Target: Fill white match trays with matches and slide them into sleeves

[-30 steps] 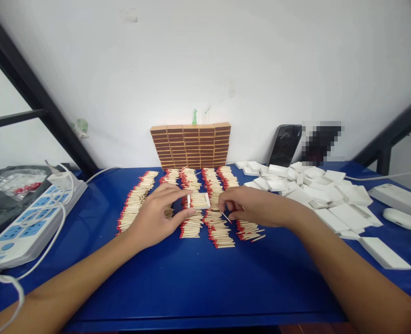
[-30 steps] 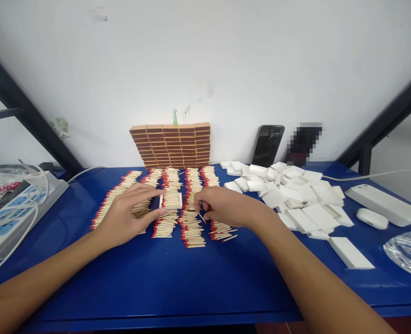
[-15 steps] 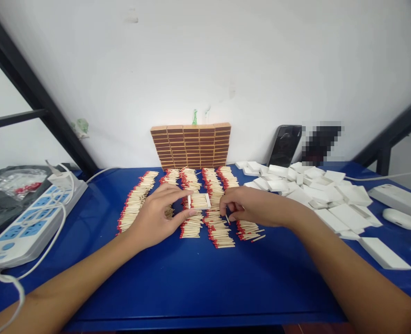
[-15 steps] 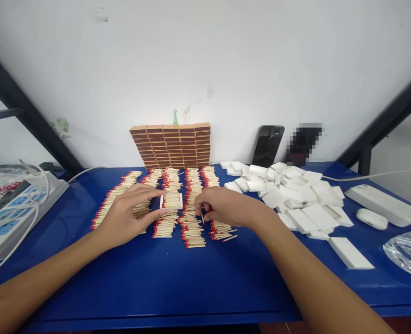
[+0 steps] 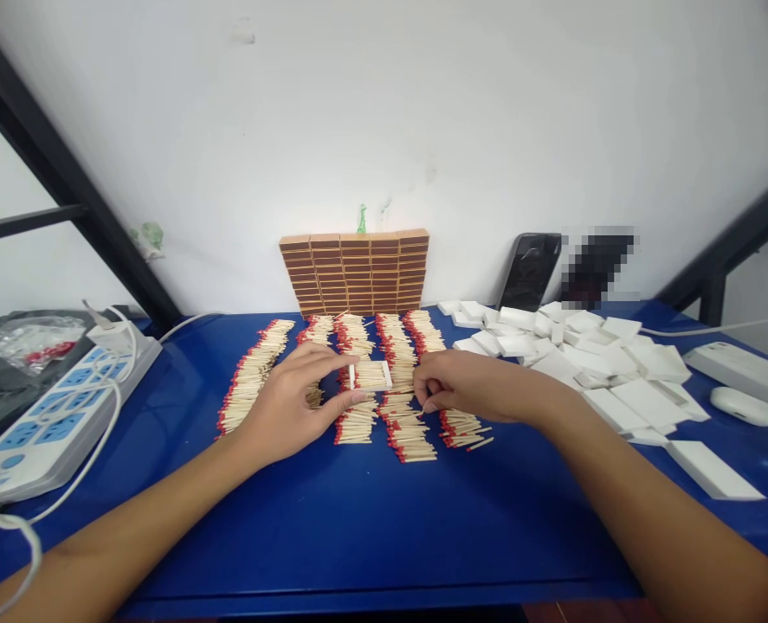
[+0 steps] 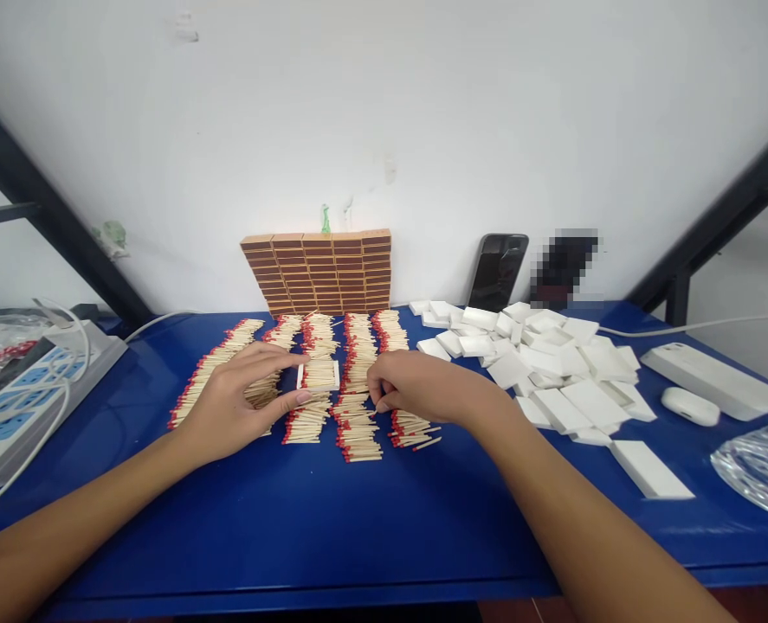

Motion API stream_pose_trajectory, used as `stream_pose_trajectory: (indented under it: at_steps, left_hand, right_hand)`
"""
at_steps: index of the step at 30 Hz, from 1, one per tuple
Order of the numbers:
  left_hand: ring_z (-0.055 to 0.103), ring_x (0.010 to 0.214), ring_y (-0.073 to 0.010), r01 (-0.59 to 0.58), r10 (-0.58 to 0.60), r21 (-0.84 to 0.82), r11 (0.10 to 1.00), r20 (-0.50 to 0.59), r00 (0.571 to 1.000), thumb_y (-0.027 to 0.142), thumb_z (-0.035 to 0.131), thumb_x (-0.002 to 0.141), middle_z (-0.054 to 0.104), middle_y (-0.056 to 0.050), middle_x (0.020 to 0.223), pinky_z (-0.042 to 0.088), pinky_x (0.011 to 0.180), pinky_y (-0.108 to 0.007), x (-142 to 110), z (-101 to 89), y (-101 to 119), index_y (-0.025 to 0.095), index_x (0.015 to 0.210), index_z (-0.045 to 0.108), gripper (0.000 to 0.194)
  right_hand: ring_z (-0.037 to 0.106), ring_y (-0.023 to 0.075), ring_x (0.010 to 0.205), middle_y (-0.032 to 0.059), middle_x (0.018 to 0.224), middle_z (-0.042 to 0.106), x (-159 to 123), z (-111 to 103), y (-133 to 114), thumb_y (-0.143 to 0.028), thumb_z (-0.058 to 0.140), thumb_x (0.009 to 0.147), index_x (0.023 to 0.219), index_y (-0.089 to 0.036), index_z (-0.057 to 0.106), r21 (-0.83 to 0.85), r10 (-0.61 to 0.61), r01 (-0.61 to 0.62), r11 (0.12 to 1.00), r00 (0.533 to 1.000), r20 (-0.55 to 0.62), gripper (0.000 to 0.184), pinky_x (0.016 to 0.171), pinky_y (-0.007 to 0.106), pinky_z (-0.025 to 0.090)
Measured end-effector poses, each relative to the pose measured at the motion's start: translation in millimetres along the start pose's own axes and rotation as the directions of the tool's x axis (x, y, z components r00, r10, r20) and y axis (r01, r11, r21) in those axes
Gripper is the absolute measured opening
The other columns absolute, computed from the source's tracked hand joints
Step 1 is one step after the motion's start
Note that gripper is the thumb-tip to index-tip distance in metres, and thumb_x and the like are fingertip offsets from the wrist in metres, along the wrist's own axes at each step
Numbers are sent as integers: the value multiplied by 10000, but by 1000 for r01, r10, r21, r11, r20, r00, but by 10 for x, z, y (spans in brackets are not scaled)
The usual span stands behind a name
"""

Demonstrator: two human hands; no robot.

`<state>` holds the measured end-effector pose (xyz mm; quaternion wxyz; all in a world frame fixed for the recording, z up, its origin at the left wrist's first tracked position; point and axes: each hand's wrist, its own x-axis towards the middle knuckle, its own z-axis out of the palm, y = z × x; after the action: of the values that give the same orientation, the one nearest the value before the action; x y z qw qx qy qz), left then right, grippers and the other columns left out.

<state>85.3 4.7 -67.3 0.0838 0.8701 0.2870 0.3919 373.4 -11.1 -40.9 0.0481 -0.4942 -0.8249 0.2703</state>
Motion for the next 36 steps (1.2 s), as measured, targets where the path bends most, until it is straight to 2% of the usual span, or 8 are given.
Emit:
stream_pose_trajectory:
  at_steps: [6,10,14,20,24,28,33,36]
  left_hand:
    - [669,1041,-222,1,-1,3,1000,4,1000,401,768,902,746,-84,1086,559,948,-387,-2,-1,-7,213,1221,731,372]
    - [670,1044,-221,11,-11,2,1000,9,1000,407,768,901,742,-84,1093,560,954,-385,-6,-1,-8,218,1228,730,380]
    - [670,1040,-230,13,-13,2,1000,5,1000,417,763,901,744,-87,1088,566,934,-386,-5,1,-6,222,1220,731,375]
    - [672,1050,-227,-1,1,3,1000,16,1000,403,762,906,747,-84,1100,566,949,-388,0,-3,-4,227,1222,728,364]
    - [673,1052,-231,-5,5,3,1000,8,1000,404,760,908,751,-89,1101,565,961,-404,0,0,-6,224,1220,727,362]
    - [675,1059,-241,2,-2,6,1000,21,1000,409,756,909,752,-94,1104,568,963,-418,0,-1,-6,229,1219,730,359]
    - [676,1060,-246,-12,12,3,1000,13,1000,411,757,909,752,-100,1110,573,959,-427,-1,-1,-20,229,1229,725,369]
    - [678,1049,-245,-8,8,0,1000,12,1000,415,759,906,756,-99,1094,574,949,-422,3,0,-19,222,1213,731,364]
  right_hand:
    - [581,173,823,30,953,680,-54,-63,-91,-136,554,916,874,-212,619,-29,27,-29,999,997,-68,108,688,279,419]
    - [584,176,858,44,1019,674,-56,-62,-106,-178,514,965,896,-213,603,-26,-5,2,1000,996,-87,118,718,286,430]
    - [592,172,827,25,958,690,-44,-35,-83,-193,505,979,915,-221,604,9,6,-5,1000,995,-97,121,683,281,417]
    - [616,172,834,18,952,711,-28,-46,-211,-247,639,934,963,-226,688,136,-83,84,987,996,-19,60,675,272,435]
    - [628,169,787,15,875,702,9,-12,-274,-208,708,871,1010,-213,731,206,-98,91,974,995,26,141,653,270,445]
    - [609,161,765,8,861,691,37,26,-241,-196,716,867,999,-212,731,176,-131,129,976,991,-1,134,628,266,424]
    - [603,180,870,46,995,696,45,36,-177,-268,752,876,968,-204,727,94,-158,163,982,985,-64,115,699,274,442]
    - [608,169,843,44,978,694,48,41,-161,-272,732,897,913,-194,718,91,-165,170,981,985,-51,80,712,273,454]
